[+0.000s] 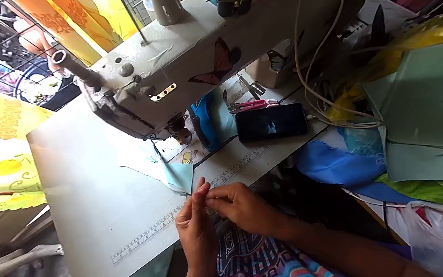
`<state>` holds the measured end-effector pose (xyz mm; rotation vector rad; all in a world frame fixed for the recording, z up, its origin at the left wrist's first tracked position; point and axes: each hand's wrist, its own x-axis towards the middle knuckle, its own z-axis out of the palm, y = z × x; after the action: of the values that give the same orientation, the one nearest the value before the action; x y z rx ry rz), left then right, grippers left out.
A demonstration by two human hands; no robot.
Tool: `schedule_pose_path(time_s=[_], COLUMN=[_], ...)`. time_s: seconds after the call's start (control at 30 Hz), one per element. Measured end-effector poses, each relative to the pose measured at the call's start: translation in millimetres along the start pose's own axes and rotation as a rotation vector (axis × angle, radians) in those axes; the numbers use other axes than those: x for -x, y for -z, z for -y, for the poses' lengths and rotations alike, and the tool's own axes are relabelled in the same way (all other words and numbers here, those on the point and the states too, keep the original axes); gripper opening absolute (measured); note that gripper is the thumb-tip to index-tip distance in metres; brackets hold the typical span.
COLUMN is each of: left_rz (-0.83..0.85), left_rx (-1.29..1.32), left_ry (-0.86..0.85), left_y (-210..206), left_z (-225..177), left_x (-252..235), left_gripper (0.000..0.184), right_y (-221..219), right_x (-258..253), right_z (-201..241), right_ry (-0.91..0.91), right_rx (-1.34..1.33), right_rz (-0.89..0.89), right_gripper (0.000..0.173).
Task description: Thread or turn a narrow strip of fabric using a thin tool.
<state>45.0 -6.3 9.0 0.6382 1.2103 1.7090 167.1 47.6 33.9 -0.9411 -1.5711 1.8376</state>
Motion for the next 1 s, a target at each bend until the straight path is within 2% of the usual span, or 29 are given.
schedule_pose_path(time_s=[0.13,0.17,0.23,0.33,0.4,0.57,0.63,0.73,0.8,0.87,0.93,1.0], left_rz=[0.071,0.078,0.056,0.017,-0.047,-0.102,-0.097,-0.100,-0.123,-0.155,-0.188,-0.208], left_rx=[0.034,0.052,0.095,0.169,0.215,0.162,0.139,0.126,0.123,0.102,0.066,0.041], left_ry=[0.079,0.106,0.133,0.101,0.103,0.086,0.063,0.027,0.020,0.002,-0.033,-0.050], left_y=[3.9,3.7,4.0,7.4,5.8,2.6,2.7,0.5,-3.2,-6.5,-9.3,-11.0], left_z=[-1.0,-1.5,-1.9,-0.3,-1.0,-0.6,0.2,1.3,1.5,2.1,2.7,2.4], left_x=[-5.0,-5.5,-6.5,-8.4,-9.9,-11.2,-11.3,-9.8,-7.8,-6.5,-6.5,-5.6], left_gripper=[0.017,0.022,0.030,0.023,0.025,0.032,0.032,0.034,0.034,0.035,0.035,0.035], right_y=[0.4,0.7,0.5,0.6,1.3,0.9,3.9,11.8,15.2,10.2,-1.4,-14.3], right_x=[-1.1,-1.5,-1.0,0.3,1.8,3.8,3.7,0.8,-0.7,1.4,6.3,9.1], right_z=[-5.8,-8.0,-10.6,-12.0,-11.6,-9.8,-5.4,-3.6,-5.1,-5.4,-9.6,-20.4], right_ry=[0.038,0.047,0.049,0.032,0.009,-0.017,-0.058,-0.210,-0.267,-0.175,0.054,0.309], right_rx=[0.051,0.057,0.056,0.055,0.070,0.083,-0.042,-0.404,-0.507,-0.326,0.105,0.458], right_rz=[-0.076,-0.087,-0.102,-0.102,-0.094,-0.053,-0.008,0.136,0.202,0.114,-0.073,-0.270], right_gripper=[0.025,0.025,0.024,0.023,0.024,0.025,0.023,0.017,0.016,0.017,0.025,0.025])
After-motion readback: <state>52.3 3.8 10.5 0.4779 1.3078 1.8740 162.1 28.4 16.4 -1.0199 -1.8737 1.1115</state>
